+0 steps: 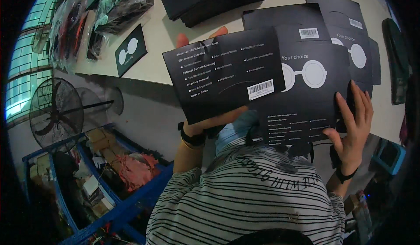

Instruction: Inspecting and wiping down cardboard packaging folders with a pink cloth on a work table.

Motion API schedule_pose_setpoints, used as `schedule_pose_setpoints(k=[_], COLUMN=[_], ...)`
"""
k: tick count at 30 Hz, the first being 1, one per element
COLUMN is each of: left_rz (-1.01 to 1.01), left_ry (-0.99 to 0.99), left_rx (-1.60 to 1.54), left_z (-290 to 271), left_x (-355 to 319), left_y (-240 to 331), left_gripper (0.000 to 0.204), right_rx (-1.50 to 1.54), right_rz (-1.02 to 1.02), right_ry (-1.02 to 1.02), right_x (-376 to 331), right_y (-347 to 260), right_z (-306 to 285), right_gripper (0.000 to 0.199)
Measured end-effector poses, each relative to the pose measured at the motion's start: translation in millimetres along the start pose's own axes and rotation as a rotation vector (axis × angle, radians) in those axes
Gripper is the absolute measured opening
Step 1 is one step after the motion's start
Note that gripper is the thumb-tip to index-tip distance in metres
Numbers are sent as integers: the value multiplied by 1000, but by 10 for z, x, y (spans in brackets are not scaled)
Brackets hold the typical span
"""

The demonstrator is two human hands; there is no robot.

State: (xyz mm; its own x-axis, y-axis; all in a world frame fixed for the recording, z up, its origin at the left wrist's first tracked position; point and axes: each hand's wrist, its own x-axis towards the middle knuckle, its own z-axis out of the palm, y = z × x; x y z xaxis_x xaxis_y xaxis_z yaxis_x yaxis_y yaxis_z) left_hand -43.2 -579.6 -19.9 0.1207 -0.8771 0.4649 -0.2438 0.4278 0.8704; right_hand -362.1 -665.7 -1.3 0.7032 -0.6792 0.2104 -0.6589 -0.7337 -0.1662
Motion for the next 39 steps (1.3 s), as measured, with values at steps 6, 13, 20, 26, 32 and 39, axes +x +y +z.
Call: schedule_pose_setpoints(k=[6,13,20,26,32,39], left_rz=[-146,-443,-452,-554,-480,-331], left_ry=[-216,-244,-127,165,460,341], left_rx=[200,381,616,203,40,142], left_z=[-111,-514,-1076,-1117,-874,-865], left_x=[-191,-946,-1459,-1319,-1173,-1221], left_y=[-25,-327,-697,-427,-310,-329], left_gripper=[113,75,41,26,25,28], right_rx=[-21,112,76,93,91,98], right_rz=[2,13,49,46,55,50], right_ry=[-9,27,110,102,135,156], right_x=[10,136,0,-159,-152,-121], right_y=[-13,111,457,536,485,432], right_z=[-26,-21,-36,-22,-14,18], right_gripper=[73,82,74,68,67,66])
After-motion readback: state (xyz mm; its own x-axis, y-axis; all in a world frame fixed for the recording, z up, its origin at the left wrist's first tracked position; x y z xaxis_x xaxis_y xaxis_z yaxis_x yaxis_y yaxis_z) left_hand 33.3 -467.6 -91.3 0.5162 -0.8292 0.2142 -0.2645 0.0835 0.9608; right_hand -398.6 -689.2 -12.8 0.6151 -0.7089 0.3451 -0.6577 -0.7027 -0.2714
